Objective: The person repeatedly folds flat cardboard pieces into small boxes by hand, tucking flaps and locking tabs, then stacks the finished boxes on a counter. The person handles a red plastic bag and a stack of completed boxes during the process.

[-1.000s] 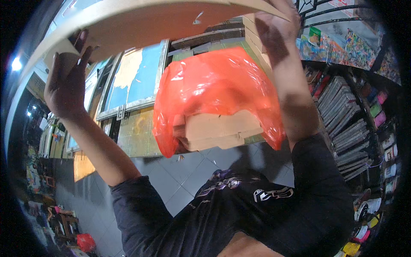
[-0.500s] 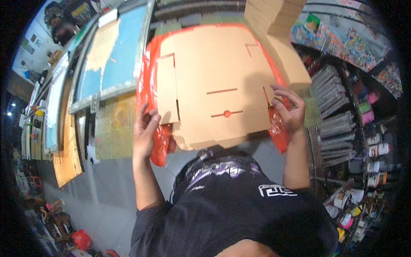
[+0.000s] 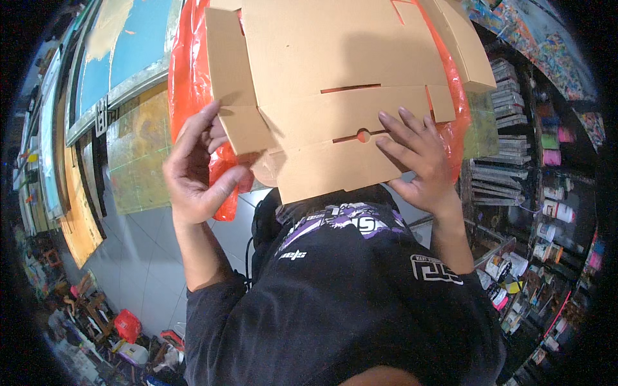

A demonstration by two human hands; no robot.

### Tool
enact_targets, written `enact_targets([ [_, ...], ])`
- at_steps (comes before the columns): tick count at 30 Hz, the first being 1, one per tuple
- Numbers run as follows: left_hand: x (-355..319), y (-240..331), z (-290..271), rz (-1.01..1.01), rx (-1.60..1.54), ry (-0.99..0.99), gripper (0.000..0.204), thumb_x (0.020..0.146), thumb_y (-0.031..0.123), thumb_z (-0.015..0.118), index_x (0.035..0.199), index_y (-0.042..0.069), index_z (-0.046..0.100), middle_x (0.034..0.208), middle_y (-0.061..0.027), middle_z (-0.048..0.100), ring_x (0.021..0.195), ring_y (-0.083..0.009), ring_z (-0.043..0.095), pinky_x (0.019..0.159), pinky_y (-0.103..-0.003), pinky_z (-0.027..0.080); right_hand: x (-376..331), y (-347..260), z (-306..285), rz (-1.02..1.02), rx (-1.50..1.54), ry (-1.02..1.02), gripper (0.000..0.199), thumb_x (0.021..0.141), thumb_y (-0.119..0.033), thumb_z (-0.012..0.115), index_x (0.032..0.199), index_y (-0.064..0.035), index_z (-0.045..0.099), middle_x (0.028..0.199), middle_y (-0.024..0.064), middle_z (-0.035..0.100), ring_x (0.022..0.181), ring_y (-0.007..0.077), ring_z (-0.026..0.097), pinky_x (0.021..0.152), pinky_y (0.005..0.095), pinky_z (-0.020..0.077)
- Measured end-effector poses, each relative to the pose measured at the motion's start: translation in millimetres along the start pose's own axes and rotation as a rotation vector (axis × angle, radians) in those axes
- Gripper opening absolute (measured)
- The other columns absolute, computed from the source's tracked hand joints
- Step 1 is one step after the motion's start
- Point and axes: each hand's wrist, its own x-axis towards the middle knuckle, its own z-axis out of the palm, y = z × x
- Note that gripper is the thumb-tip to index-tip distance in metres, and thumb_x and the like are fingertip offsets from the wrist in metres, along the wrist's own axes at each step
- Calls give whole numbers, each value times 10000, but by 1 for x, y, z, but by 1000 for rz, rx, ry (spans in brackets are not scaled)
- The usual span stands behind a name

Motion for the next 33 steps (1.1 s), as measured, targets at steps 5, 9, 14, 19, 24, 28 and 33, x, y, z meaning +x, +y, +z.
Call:
enact_targets([
  [5, 23, -1, -17, 124, 647, -153, 353, 659, 17, 731, 1003, 7, 652, 1027, -143, 582, 902, -210, 574, 778, -320, 450, 8, -4, -9, -21, 18, -48, 477, 592, -111, 670, 1067, -135, 639, 1272, 35, 555, 1254, 313, 432, 1004, 541, 310],
  [9, 62, 5, -6, 404, 856, -251, 172, 650, 81, 733, 812, 67, 678, 833, -80, 613, 787, -225, 587, 746, -339, 406, 12, -5, -16, -28, 83, -66, 433, 593, -74, 655, 1024, -119, 653, 1188, 38, 612, 1201, 319, 487, 976, 520, 347],
  [14, 85, 1, 17, 401, 949, -423, 81, 688, 131, 693, 708, 81, 632, 638, -34, 574, 700, -209, 563, 712, -352, 394, 16, -5, -16, -43, 67, -60, 425, 601, -154, 667, 1025, -133, 648, 1196, 9, 605, 1163, 318, 512, 933, 492, 385],
  [19, 94, 2, 27, 341, 1097, -498, 95, 703, 162, 674, 683, 85, 622, 640, -41, 570, 708, -218, 559, 645, -354, 393, 15, -7, -21, -27, 57, -104, 430, 606, -160, 676, 1033, -124, 641, 1198, 13, 602, 1154, 324, 513, 919, 478, 398],
  [24, 89, 4, 37, 241, 1117, -423, 92, 717, 136, 664, 676, 69, 617, 661, -44, 577, 714, -227, 556, 646, -361, 408, 21, -11, -24, -35, 54, -135, 383, 623, -124, 687, 1002, -79, 650, 1149, 61, 627, 1131, 347, 530, 888, 475, 423],
  [28, 85, 5, 41, 204, 1061, -450, 60, 743, 88, 636, 763, 37, 610, 721, -71, 588, 746, -267, 549, 678, -378, 427, 22, -11, -30, -27, 106, -123, 342, 659, -116, 693, 995, -69, 646, 1113, 89, 630, 1092, 325, 554, 891, 443, 434],
  [33, 82, 10, 40, -103, 836, -606, 434, 835, 375, 480, 1007, -13, 569, 996, -172, 562, 951, -329, 477, 850, -394, 372, 48, 2, -64, -47, 307, -261, 246, 738, -156, 689, 950, -42, 640, 965, 124, 644, 929, 294, 610, 804, 390, 464],
])
